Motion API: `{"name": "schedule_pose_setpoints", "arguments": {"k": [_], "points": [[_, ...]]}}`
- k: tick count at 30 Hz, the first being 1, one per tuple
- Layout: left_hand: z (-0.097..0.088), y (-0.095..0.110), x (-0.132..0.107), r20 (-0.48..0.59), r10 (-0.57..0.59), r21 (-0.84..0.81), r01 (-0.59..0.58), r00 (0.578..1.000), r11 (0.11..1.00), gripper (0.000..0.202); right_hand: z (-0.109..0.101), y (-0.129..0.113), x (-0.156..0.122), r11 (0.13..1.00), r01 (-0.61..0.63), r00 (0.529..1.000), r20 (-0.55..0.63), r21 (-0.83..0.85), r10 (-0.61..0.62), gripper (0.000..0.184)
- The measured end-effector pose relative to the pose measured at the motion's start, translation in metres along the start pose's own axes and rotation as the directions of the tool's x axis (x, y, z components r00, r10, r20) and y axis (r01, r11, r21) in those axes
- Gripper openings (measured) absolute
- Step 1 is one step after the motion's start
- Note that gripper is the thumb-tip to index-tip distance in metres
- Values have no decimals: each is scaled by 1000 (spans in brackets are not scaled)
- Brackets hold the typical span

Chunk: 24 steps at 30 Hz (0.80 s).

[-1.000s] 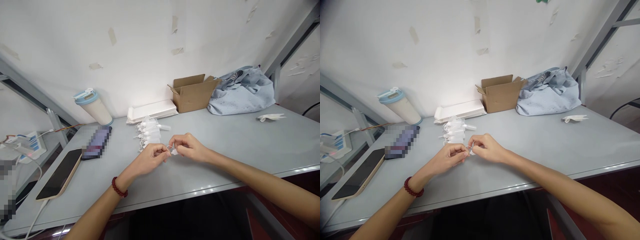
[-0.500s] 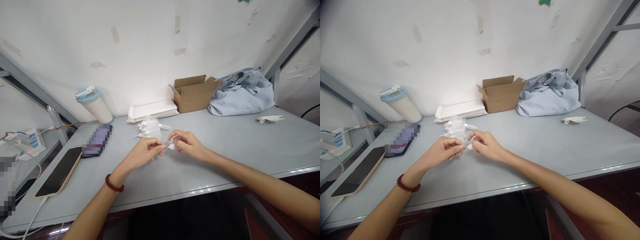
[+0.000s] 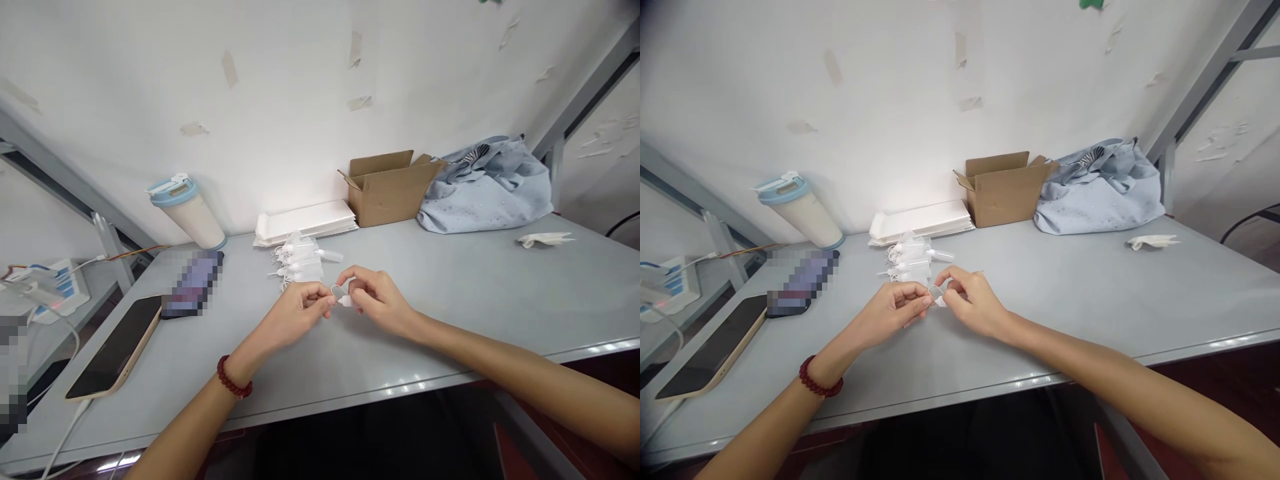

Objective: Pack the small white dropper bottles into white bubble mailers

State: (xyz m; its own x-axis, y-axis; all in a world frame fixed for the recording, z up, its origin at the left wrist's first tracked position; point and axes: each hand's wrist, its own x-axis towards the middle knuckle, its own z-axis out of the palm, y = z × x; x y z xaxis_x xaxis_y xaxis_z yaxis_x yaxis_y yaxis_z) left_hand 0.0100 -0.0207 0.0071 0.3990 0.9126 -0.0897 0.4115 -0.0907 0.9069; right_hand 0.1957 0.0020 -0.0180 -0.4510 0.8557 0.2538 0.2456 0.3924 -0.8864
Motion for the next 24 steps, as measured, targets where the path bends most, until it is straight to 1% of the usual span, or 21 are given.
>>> {"name": "schedule_pose_setpoints", "arguments": {"k": [4, 7, 9, 11, 14, 17, 20, 22, 24], "points": [[0, 0, -1, 22, -9, 35, 8, 1000, 999, 26, 3, 0, -2, 999, 19, 999, 41, -38, -17, 18], [-12, 2, -2, 13, -4, 86, 3, 1000, 996, 26, 3, -2, -1, 995, 53, 995, 88, -80, -46, 22], [-26, 2, -4, -54, 8, 107, -2, 999, 994, 26, -1, -3, 2, 990, 67, 994, 92, -125, -56, 26], [-42, 2, -5, -155, 9, 107, 8, 988, 994, 28, -9, 0, 10, 981, 70, 996, 68, -180, -58, 29], [-57, 0, -5, -275, -22, 82, 46, 961, 996, 32, -24, 10, 35, 958, 73, 997, 12, -278, -73, 28], [-57, -4, -1, -331, -45, 42, 62, 942, 997, 32, -36, 22, 71, 913, 109, 991, -30, -393, -131, 21], [-51, -9, 3, -377, -52, 35, 70, 925, 997, 30, -38, 25, 103, 858, 176, 976, -31, -482, -218, 15], [-49, -11, 4, -416, -47, 47, 73, 908, 996, 30, -34, 19, 111, 815, 267, 956, 35, -515, -291, 18], [-49, -12, 3, -473, -29, 50, 60, 880, 997, 30, -26, 11, 108, 747, 399, 914, 161, -532, -373, 22]]}}
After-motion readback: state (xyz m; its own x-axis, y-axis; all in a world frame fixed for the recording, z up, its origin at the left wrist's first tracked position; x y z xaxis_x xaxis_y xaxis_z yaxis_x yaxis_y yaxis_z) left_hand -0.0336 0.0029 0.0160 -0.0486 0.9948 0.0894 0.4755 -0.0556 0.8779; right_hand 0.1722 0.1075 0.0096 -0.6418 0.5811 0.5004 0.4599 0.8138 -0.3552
